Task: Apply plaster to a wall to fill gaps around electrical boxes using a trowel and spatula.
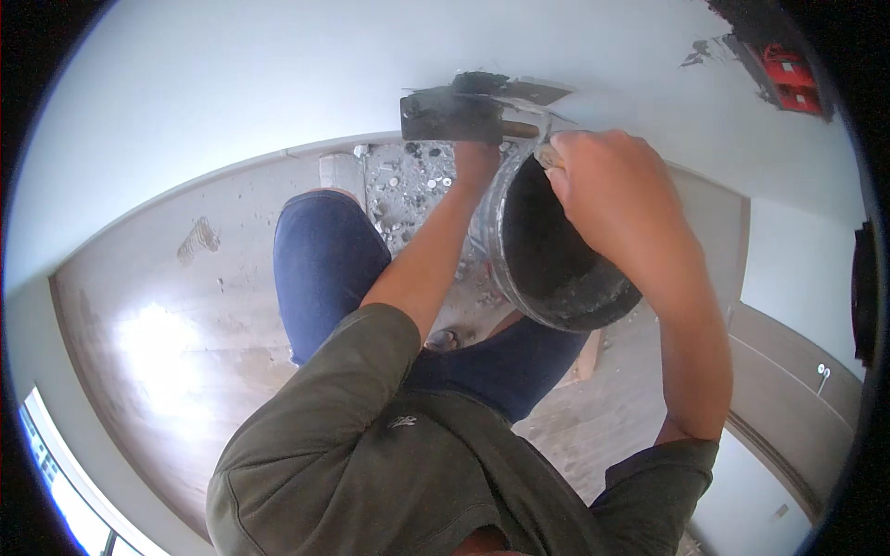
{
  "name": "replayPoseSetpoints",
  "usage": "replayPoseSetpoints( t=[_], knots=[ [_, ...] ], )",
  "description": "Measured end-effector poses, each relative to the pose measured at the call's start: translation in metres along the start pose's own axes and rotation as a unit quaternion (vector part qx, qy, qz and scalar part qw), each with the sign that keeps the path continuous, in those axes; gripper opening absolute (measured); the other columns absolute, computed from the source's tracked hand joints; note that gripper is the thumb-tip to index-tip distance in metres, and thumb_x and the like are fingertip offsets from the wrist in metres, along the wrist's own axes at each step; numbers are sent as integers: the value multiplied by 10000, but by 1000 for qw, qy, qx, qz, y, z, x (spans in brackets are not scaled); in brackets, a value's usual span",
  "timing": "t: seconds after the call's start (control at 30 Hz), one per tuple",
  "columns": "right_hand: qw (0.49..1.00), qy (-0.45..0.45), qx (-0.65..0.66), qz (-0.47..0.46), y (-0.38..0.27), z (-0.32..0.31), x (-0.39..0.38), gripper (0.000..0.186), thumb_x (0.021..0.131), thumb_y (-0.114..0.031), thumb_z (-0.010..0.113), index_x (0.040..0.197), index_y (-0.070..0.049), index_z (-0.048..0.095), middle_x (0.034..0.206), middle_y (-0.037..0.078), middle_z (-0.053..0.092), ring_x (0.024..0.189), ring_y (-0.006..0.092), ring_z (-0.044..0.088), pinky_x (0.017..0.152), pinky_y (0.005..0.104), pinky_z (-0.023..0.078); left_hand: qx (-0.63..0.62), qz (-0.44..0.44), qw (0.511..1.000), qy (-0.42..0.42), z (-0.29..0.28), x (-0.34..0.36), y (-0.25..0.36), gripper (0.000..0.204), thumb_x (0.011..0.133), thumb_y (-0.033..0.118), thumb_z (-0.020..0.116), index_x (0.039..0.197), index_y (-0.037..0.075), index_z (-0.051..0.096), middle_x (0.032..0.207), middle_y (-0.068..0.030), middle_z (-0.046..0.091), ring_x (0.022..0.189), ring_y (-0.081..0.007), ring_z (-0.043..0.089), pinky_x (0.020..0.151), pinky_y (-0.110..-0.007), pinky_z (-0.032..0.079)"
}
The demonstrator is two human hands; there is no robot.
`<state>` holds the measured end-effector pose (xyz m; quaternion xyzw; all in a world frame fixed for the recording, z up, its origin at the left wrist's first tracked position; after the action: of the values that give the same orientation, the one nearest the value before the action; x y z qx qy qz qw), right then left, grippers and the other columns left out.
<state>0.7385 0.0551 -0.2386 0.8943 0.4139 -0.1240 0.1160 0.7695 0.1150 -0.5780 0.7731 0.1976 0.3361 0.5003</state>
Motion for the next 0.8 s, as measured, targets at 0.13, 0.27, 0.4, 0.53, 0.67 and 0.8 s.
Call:
replayPoseSetpoints(
  t=[0.13,0.27,0.4,0.53,0.67,0.8],
  knots=[
    [1000,28,-1,-8,-3,2,10,208,873,-172,627,990,-5,668,880,202,672,879,390,631,795,482,495,-8,43,999,18,-5,6,11,200,797,52,567,972,75,662,983,-183,627,915,-402,587,781,-486,474],
    [1000,17,-9,12,-4,-2,8,209,880,-174,622,994,-1,648,888,200,674,875,395,631,793,483,494,-99,-18,994,43,-8,6,7,231,821,68,587,1034,87,676,1044,-187,637,959,-404,597,814,-473,478],
    [999,20,-8,43,4,2,-7,188,882,-156,618,981,4,636,903,198,675,874,399,629,787,484,490,-58,-14,998,20,-8,3,16,287,849,77,600,1122,114,680,1113,-183,641,1023,-402,596,862,-464,477],
    [995,72,47,45,7,2,-22,223,873,-144,633,1051,-11,645,928,210,670,875,403,630,782,476,486,-97,-28,995,18,-12,8,13,303,851,72,597,1139,122,678,1125,-180,643,1030,-396,597,874,-457,476],
    [985,116,118,48,23,8,-42,234,877,-184,631,1048,-26,651,959,202,681,885,381,656,800,464,513,-104,-33,994,22,-15,6,15,328,845,64,589,1156,126,671,1137,-177,644,1050,-392,592,889,-452,474],
    [976,136,160,53,32,20,-61,294,867,-163,650,1129,-31,644,991,214,677,899,373,659,810,444,510,-92,-12,996,13,-13,3,21,333,849,68,572,1169,101,657,1133,-180,644,1046,-394,590,884,-458,473]
  ],
)
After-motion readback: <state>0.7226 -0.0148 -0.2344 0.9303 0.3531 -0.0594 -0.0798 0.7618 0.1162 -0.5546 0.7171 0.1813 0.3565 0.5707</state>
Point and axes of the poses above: each hand's wrist, its own x-axis towards the middle knuckle, its own z-axis out of the palm, y = z × x, the point moved 4 cm from there along x, towards the middle knuckle
